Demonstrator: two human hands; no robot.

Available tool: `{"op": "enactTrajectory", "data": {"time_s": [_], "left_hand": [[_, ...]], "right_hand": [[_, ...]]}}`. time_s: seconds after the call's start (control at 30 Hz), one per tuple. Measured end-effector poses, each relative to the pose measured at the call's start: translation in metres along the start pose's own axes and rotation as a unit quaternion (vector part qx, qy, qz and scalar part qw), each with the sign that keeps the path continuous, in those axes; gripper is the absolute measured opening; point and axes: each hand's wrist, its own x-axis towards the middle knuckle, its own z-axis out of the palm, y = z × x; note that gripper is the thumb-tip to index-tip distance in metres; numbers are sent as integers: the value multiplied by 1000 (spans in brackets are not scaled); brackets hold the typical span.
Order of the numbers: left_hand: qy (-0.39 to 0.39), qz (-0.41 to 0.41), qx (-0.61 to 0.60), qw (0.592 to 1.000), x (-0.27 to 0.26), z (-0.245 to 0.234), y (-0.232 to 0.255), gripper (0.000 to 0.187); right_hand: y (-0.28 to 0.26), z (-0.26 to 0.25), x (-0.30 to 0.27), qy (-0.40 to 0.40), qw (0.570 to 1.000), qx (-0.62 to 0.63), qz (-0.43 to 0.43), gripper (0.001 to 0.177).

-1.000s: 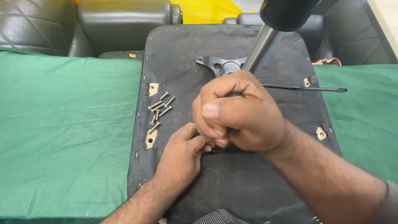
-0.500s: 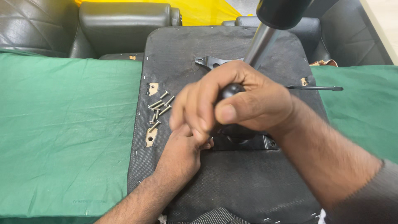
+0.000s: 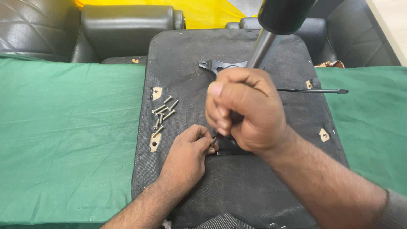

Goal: The person uses a screwdriver to fasten screws into the base of an office chair, securing the central mechanism to the seat. They work methodically around the base, tightening each screw in turn.

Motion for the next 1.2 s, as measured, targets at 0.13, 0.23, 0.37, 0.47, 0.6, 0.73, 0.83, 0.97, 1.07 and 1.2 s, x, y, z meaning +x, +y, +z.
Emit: {"op": "enactTrajectory", "data": {"time_s": [0.13, 0.23, 0.37, 0.47, 0.6, 0.73, 0.83, 0.97, 1.07, 1.2], "left_hand": [[12, -38, -73, 997, -1, -3, 0, 12], [10, -73, -127, 989, -2, -6, 0, 15], [-3, -72, -108, 992, 0, -4, -3, 10], [7, -54, -107, 993, -2, -1, -3, 15], [-12, -51, -68, 996, 0, 0, -5, 9], [-15, -64, -81, 995, -1, 1, -6, 9], [-4, -52, -74, 996, -3, 2, -7, 10], [-4, -64, -103, 993, -4, 2, -7, 14], [35, -45, -116, 992, -6, 0, -9, 19], [138, -16, -41, 989, 8, -19, -23, 20]], "right_hand": [[4, 19, -10, 170, 983, -36, -57, 28], [4, 20, -11, 181, 980, -48, -63, 27], [-8, 7, -7, 20, 999, -42, -13, 21], [-21, -8, 3, -138, 990, -17, 30, 24], [-28, -23, 7, -268, 961, 18, 67, 30], [-12, -16, -6, -174, 984, 9, 40, 32], [-1, -2, -10, -74, 997, -31, -23, 29], [7, 28, -15, 128, 983, -89, -96, 32], [9, 40, -21, 191, 968, -117, -116, 29], [7, 37, -26, 176, 972, -97, -123, 28]]}}
